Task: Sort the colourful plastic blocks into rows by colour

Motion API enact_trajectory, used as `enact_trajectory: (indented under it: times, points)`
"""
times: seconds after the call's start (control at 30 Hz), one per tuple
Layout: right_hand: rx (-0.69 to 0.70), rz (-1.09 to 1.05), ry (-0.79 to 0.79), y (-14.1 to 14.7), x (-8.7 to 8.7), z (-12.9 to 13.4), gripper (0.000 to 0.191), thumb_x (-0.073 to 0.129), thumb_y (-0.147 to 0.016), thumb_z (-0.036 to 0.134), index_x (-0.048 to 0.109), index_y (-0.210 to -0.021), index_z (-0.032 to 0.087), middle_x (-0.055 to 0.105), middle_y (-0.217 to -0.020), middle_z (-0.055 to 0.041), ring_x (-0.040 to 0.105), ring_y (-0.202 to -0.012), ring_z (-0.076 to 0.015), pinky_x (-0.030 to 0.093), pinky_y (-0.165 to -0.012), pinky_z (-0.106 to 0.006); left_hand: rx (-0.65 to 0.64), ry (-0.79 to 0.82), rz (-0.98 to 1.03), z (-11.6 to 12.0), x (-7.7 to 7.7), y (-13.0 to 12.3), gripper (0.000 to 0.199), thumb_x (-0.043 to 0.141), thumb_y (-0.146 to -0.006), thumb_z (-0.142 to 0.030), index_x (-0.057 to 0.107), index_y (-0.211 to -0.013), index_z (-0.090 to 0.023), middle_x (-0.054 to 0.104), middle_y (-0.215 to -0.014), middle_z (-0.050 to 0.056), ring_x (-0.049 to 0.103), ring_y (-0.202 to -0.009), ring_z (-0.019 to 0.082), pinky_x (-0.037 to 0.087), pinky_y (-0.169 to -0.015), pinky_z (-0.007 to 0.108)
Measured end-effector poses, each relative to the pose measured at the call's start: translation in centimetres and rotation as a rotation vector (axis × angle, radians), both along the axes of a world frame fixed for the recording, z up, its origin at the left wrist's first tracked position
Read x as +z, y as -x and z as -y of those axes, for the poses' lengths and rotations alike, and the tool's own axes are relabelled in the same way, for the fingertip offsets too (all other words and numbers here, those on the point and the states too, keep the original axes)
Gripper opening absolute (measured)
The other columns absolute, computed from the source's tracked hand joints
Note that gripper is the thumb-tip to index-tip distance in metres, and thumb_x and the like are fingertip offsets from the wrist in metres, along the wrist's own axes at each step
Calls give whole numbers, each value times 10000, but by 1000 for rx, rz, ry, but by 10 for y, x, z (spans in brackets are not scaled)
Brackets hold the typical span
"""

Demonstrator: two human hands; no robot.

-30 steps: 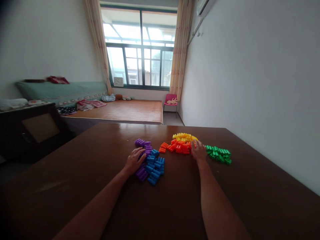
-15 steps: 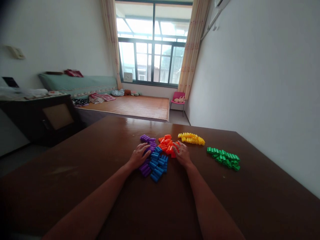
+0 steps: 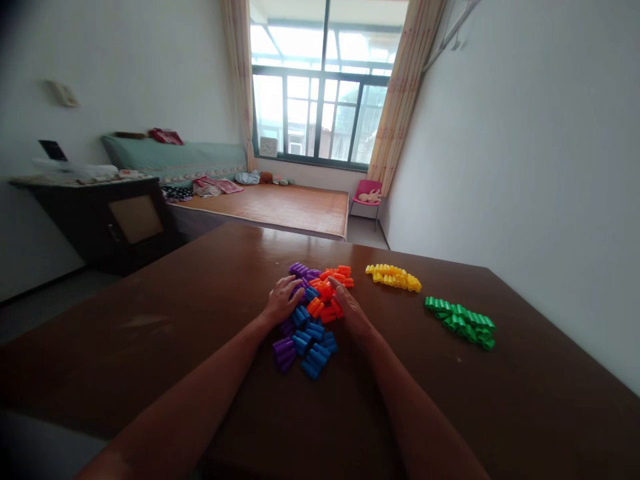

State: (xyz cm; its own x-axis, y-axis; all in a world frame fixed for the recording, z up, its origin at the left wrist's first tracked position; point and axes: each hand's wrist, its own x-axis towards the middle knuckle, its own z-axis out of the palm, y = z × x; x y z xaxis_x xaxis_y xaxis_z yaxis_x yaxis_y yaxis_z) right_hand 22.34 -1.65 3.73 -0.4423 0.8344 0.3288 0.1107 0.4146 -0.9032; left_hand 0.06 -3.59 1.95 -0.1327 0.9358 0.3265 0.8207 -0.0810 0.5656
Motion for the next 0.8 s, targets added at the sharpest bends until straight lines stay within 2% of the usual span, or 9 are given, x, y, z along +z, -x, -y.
enact_trajectory:
  times: [0.07,0.13,0.27,0.33,0.43,0.53,0.6,0.7,0.8]
  points:
    - [58,-42,38,4,8,7,577,264,-937,612,485,-1375,309,478,-1439,-13,429,-1325,-245,401,-1057,-441,11,-1,16,-1,0,1,350,460,-927,-407,612,-1212,-270,500,-1395,72,391,-1318,281,349,-1063,531]
    - [-14,-16,-20,2,16,2,568,293,-931,608,542,-1330,289,526,-1395,-32,467,-1285,-255,393,-1059,-444,15,-13,22,-2,-1,3,343,446,-935,-393,627,-1192,-255,521,-1374,76,411,-1304,273,367,-1059,505]
    - [-426,87,-237,-37,27,-52,592,266,-936,575,580,-1288,217,594,-1299,-91,513,-1212,-262,367,-1057,-464,8,-48,11,-4,-5,4,340,428,-942,-381,645,-1162,-240,557,-1331,78,439,-1278,268,375,-1061,476]
    - [-621,274,-338,-70,29,-88,575,252,-942,524,587,-1272,192,609,-1267,-108,517,-1197,-255,330,-1076,-473,11,-63,4,-4,-7,4,332,427,-943,-388,646,-1155,-257,568,-1318,65,447,-1272,261,376,-1062,462]
    - [-863,605,-295,-122,25,-135,478,303,-939,434,641,-1181,198,602,-1266,-121,457,-1268,-271,269,-1100,-503,20,-70,1,-3,-7,3,321,434,-939,-399,642,-1151,-275,572,-1312,51,450,-1268,256,376,-1060,458]
    - [-878,720,-163,-155,21,-168,453,339,-921,501,667,-1130,268,631,-1221,-107,492,-1230,-294,297,-1059,-550,29,-70,4,-3,-8,2,321,439,-935,-400,640,-1151,-275,575,-1307,50,454,-1263,255,372,-1060,463]
    - [-844,717,-113,-163,19,-182,542,335,-893,601,682,-1109,244,646,-1187,-139,518,-1197,-325,318,-1029,-571,30,-69,9,-2,-8,2,322,438,-934,-402,640,-1151,-275,575,-1308,51,454,-1261,253,370,-1059,463]
    - [-752,706,-75,-157,18,-195,687,331,-843,710,712,-1043,175,673,-1105,-185,573,-1119,-340,389,-970,-534,24,-62,23,-1,-7,1,328,433,-935,-403,636,-1157,-273,567,-1323,54,451,-1263,256,362,-1059,477]
    - [-619,706,-101,-140,17,-195,656,439,-779,742,735,-951,182,719,-955,-135,642,-974,-301,464,-889,-453,24,-41,19,-1,-5,0,330,433,-936,-392,632,-1169,-268,563,-1331,54,440,-1275,247,357,-1063,466]
